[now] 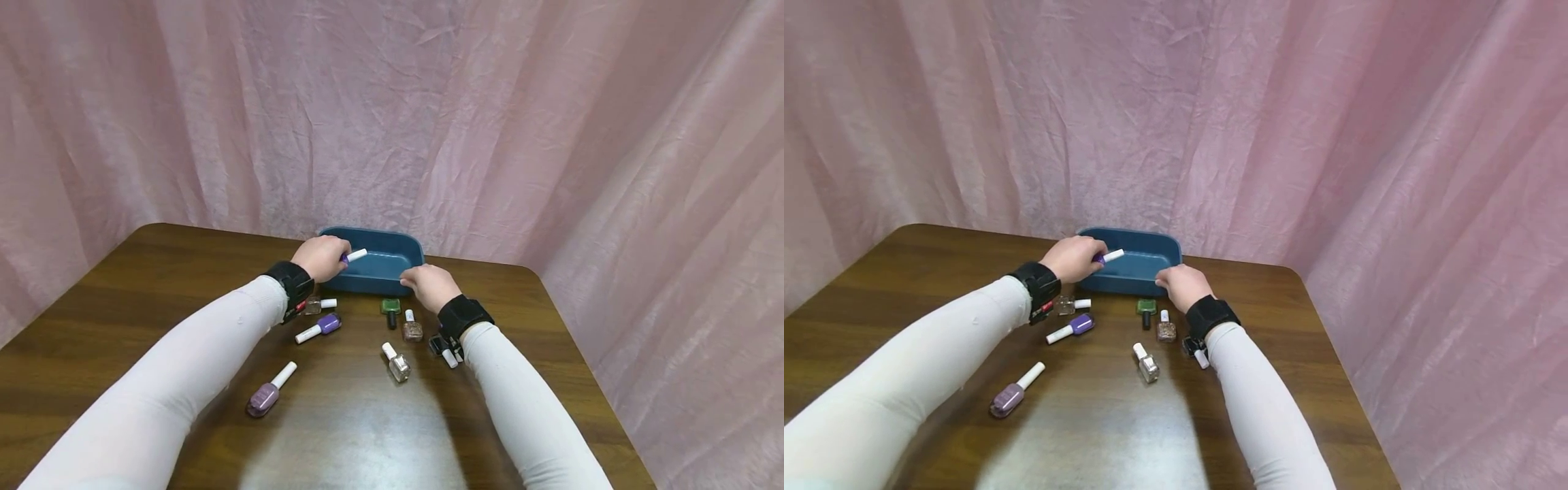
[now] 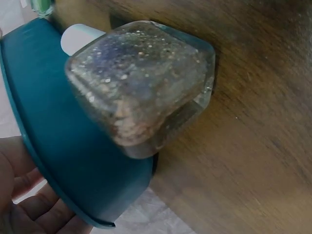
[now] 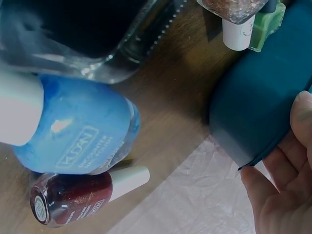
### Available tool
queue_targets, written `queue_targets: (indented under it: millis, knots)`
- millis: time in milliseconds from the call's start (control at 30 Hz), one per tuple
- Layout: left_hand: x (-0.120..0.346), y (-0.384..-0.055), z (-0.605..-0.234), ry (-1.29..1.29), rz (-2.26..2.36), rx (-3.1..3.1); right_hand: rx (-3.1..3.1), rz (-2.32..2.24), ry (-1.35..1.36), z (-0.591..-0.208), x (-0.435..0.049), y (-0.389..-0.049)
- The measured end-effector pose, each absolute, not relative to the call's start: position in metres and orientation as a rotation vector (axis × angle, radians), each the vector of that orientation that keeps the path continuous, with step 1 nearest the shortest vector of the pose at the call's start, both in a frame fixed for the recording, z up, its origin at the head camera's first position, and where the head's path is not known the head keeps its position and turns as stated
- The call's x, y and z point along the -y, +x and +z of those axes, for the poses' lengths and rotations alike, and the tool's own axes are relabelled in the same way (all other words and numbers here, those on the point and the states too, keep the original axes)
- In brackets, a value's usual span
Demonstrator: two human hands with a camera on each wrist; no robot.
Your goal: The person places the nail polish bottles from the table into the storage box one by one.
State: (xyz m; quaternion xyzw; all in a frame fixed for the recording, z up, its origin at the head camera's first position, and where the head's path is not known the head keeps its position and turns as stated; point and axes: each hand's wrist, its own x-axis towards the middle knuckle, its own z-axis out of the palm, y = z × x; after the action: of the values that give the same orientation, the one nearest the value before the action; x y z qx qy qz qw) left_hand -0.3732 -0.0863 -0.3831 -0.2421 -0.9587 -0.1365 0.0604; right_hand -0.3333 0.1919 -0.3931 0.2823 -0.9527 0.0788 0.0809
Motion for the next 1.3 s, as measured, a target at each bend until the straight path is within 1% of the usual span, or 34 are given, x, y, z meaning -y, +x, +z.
queue_targets:
  millis: [233, 667, 1000, 1300]
  knots:
    - [0.083, -0.380, -0.385, -0.735, -0.394, 2.913, 2.847, 0.231, 0.821, -0.391, -0.191, -0.330]
    - [0.074, -0.382, -0.379, -0.719, -0.326, 3.024, 2.844, 0.226, 0.805, -0.393, -0.196, -0.332]
    - [0.070, -0.391, -0.381, -0.763, -0.275, 3.035, 2.846, 0.226, 0.810, -0.395, -0.200, -0.331]
    - [0.067, -0.397, -0.380, -0.733, -0.226, 3.103, 2.859, 0.230, 0.813, -0.396, -0.200, -0.333]
